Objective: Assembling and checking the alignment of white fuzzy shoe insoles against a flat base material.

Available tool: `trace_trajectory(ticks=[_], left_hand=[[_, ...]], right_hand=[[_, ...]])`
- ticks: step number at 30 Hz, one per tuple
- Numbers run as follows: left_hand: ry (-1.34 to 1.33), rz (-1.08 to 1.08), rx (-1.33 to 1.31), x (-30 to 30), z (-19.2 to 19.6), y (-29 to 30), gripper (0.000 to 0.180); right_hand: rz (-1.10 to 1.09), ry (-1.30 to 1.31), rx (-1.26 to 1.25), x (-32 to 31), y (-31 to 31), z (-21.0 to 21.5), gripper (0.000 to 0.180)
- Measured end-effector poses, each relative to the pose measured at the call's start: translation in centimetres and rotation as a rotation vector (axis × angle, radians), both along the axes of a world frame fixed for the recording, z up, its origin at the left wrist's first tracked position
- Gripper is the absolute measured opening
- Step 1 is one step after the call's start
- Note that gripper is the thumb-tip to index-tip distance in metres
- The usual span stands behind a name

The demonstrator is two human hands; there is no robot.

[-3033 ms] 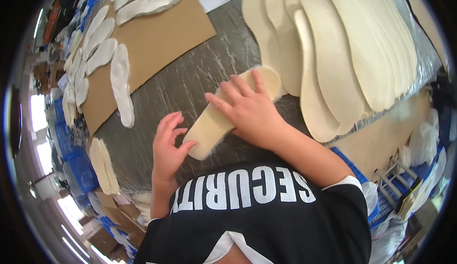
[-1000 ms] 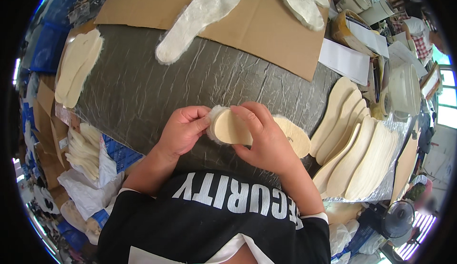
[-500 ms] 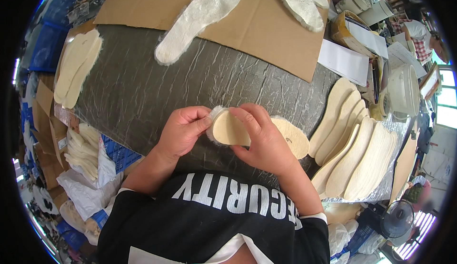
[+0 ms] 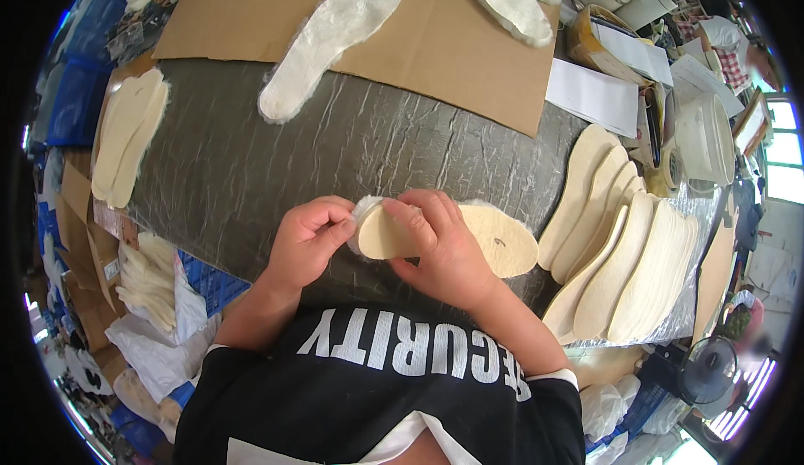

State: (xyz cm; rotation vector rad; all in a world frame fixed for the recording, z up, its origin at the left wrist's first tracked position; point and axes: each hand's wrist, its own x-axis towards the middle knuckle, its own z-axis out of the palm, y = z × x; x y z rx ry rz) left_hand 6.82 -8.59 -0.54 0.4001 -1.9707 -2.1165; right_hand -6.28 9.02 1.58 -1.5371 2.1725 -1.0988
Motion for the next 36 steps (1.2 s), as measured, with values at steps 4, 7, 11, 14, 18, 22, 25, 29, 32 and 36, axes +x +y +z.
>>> trace_trajectory(ticks=[4,7,11,14,18,22,25,29,32,36], left_hand=[[-0.018,-0.018,-0.049,0.4,0.1,0.0,0.006],[-0.068,-0.046,0.008,0.7,-0.2,0.1,0.005],[-0.068,-0.025,-0.013,0.7,-0.2,0.5,0.005],[-0.022,-0.002,-0.115,0.8,0.1,0.7,0.004],[0.043,-0.064,-0.326,0.8,0.7,0.3,0.005],[0.053,-0.086,-0.329,0.8,0.9,0.3,0.006],[0.047,-0.093,-0.299,1.1,0.9,0.2,0.006],[-0.025,-0.069,0.087,1.4,0.5,0.4,0.013],[-0.048,-0.016,0.376,1.0,0.2,0.8,0.037],[-0.101,-0.003,0.159,1.7,-0.2,0.3,0.043]], right_hand=[[-0.003,0.029,-0.049,0.2,0.2,-1.1,0.074],[-0.007,0.076,-0.080,0.4,0.4,-1.5,0.074],[-0.018,0.086,-0.109,0.5,0.5,-1.9,0.074],[-0.013,0.063,-0.080,0.5,0.4,-1.6,0.074],[0.005,0.021,-0.001,0.4,0.3,-1.1,0.074],[0.022,0.012,0.017,0.4,0.2,-0.7,0.075],[0.040,0.016,0.037,0.4,0.1,-0.6,0.075],[0.035,0.052,0.017,0.6,0.1,-1.0,0.076],[0.041,0.131,-0.039,0.7,0.5,-2.0,0.076],[-0.060,0.091,-0.090,0.0,0.9,-0.8,0.076]])
